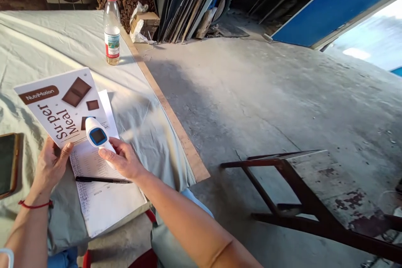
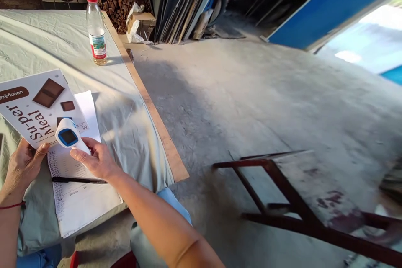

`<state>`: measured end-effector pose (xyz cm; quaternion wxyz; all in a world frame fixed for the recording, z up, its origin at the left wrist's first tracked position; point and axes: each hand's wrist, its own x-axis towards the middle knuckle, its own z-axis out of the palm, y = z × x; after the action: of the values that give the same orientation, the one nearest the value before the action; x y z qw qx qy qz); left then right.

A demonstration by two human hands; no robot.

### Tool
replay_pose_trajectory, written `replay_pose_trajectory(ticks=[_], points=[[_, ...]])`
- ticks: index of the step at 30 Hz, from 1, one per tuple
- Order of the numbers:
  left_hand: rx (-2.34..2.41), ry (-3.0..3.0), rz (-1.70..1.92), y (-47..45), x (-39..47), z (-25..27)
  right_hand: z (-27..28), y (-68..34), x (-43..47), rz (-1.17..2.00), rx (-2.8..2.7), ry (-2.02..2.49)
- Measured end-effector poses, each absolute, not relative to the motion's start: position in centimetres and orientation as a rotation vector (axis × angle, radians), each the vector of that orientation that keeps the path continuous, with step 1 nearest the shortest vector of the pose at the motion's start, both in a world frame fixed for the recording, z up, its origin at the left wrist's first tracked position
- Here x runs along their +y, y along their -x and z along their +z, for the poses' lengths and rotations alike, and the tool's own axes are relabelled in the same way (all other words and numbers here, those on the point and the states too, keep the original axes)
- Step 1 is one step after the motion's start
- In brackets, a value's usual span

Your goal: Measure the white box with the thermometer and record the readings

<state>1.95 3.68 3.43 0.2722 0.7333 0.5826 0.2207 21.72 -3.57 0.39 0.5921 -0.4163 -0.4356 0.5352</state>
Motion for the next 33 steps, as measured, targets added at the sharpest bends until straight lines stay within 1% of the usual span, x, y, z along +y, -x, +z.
replay_pose_trajectory(ticks=[6,10,15,22,26,31,33], points=[[1.571,-1.999,0.636,-1.7,3.5,3.3,0.6,-21.3,-3.6,1.336,-0.935,0.955],[1.467,-1.983,0.635,-1.6,3.5,3.0,0.3,-21.2,-3.7,1.354,-0.932,0.968],[1.342,-2.039,0.819,-1.6,3.7,1.9,0.3,-21.3,-3.9,1.392,-0.902,0.955],[1.232,-1.954,0.879,-1.4,3.5,1.2,0.3,-21.2,-4.4,1.404,-0.881,0.977],[1.128,-1.893,0.955,-1.6,3.3,1.2,0.1,-21.4,-4.9,1.377,-0.923,1.024],[1.143,-1.890,0.952,-1.6,3.1,1.1,0.1,-22.3,-5.6,1.375,-1.034,1.071],[1.141,-1.887,0.950,-1.6,3.0,1.1,0.2,-23.2,-6.0,1.265,-1.155,1.154]])
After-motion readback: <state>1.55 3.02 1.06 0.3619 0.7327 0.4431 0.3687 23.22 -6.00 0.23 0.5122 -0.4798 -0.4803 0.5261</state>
